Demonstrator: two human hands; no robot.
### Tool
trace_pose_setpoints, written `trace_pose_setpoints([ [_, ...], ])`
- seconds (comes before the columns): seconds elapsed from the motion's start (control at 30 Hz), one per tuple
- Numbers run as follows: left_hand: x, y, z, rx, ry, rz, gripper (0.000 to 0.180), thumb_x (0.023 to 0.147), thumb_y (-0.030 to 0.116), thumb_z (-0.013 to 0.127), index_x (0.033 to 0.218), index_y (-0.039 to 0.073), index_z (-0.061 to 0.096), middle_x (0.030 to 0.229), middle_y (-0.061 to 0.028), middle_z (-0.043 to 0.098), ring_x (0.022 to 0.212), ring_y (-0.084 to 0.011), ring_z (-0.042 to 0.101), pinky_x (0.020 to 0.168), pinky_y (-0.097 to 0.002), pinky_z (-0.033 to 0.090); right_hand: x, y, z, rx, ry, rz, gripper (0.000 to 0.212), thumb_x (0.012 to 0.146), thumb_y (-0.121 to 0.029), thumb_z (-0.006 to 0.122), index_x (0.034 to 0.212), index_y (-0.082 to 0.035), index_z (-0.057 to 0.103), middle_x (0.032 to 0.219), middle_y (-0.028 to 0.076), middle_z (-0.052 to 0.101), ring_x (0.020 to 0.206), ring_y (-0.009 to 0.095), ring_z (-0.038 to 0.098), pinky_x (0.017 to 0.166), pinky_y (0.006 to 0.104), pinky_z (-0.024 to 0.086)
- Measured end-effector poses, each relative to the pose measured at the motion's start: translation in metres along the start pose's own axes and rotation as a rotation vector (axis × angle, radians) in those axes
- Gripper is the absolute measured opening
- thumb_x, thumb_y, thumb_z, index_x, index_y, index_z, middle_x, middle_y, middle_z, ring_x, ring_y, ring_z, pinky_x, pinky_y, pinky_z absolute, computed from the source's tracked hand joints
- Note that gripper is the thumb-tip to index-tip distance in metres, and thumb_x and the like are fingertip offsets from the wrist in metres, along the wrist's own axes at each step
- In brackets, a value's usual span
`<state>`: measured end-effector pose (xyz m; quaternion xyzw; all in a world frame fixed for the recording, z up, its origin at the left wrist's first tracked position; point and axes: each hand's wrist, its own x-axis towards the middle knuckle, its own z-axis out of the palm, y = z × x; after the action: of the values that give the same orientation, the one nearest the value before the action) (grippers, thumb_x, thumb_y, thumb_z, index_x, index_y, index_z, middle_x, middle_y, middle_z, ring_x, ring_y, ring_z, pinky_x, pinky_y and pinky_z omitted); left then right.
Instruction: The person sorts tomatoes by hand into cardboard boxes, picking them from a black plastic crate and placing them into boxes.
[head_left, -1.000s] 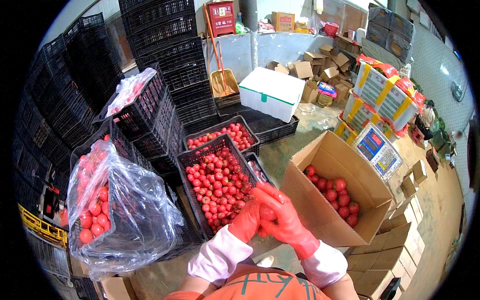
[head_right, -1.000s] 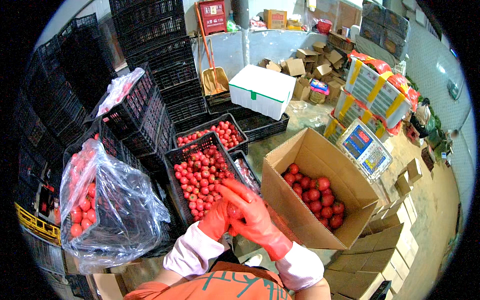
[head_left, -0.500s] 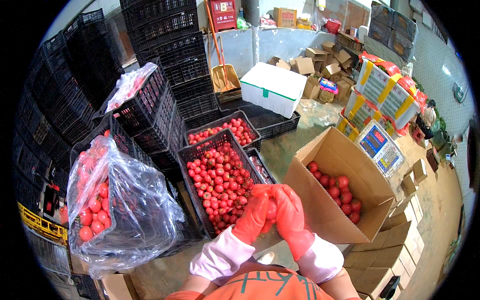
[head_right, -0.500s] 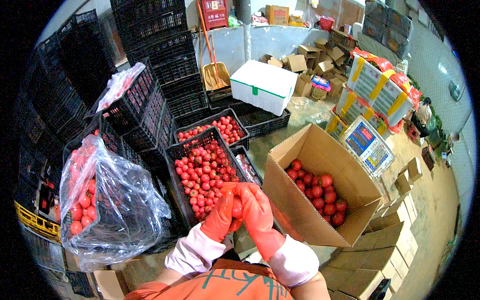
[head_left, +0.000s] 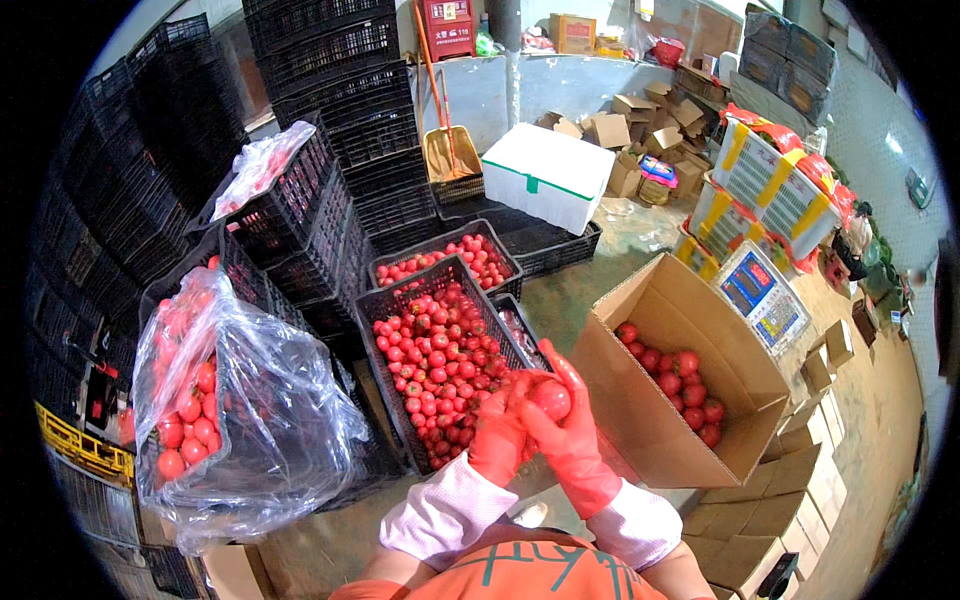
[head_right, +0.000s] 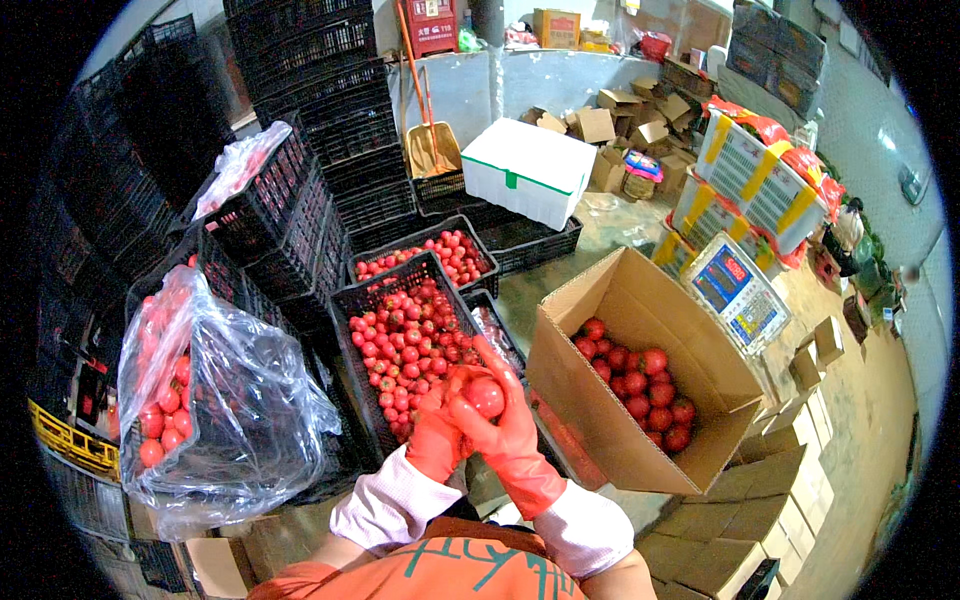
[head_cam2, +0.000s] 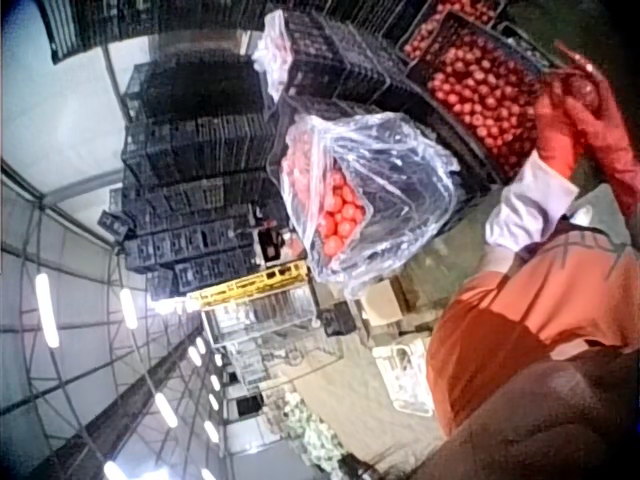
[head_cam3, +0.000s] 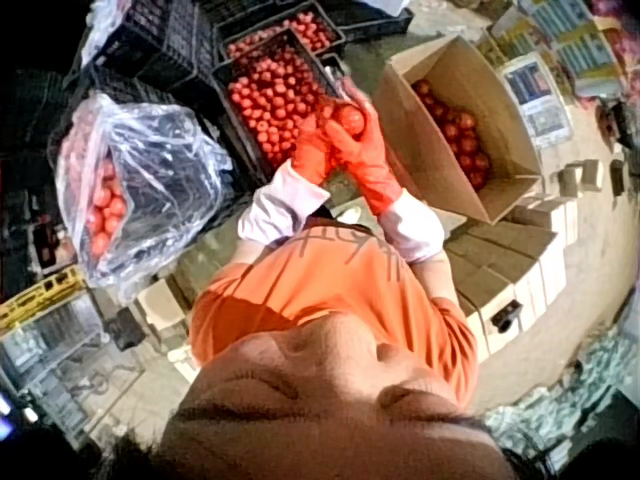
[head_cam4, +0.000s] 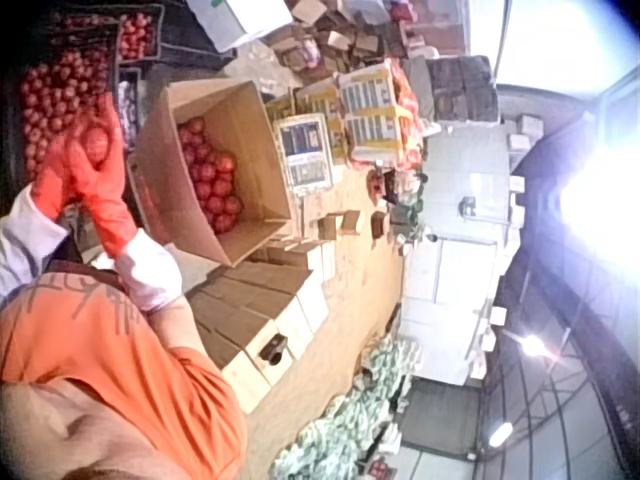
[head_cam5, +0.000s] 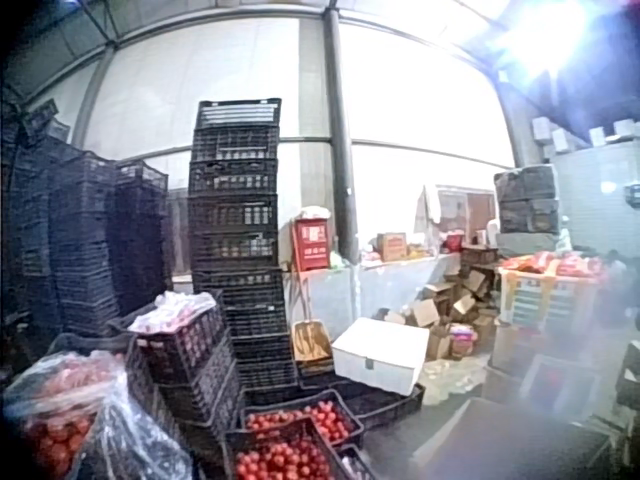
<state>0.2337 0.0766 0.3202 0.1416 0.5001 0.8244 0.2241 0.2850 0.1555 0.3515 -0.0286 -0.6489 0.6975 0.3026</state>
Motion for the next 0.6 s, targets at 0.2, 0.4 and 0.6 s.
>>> trace_pose_setpoints([
  [0.2,-0.017,0.035,0.021,0.279,-0.19,-0.12,0.057,0.098,0.062,0.035,0.095,0.013,0.063,0.059,0.0039,0.051,0.042,-0.0049,0.04,0.038,-0.0213,0.026,-0.003,-0.022,-0.014,0.055,0.023,0.322,0.035,0.103,-0.027,0.044,0.12,-0.002,0.062,0.091,0.004,0.065,0.073,0.009,0.059,0.056,0.0214,0.047],
  [0.4,-0.011,0.038,0.018,0.051,-0.233,-0.469,0.069,0.088,0.077,0.032,0.087,0.014,0.061,0.046,0.0034,0.042,0.034,-0.0075,0.037,0.031,-0.0234,0.024,0.006,-0.019,-0.012,0.216,0.17,0.292,0.043,0.105,-0.031,0.037,0.119,0.001,0.062,0.1,0.01,0.067,0.089,0.015,0.064,0.082,0.0278,0.051],
  [0.6,-0.005,0.015,-0.002,-0.29,-0.272,-0.542,0.068,0.089,0.077,0.028,0.082,0.017,0.059,0.042,0.0034,0.041,0.029,-0.0096,0.035,0.028,-0.0234,0.025,-0.004,-0.016,-0.008,-0.022,-0.087,0.14,0.043,0.1,-0.022,0.05,0.135,0.003,0.048,0.134,0.011,0.054,0.117,0.014,0.052,0.102,0.0294,0.039],
])
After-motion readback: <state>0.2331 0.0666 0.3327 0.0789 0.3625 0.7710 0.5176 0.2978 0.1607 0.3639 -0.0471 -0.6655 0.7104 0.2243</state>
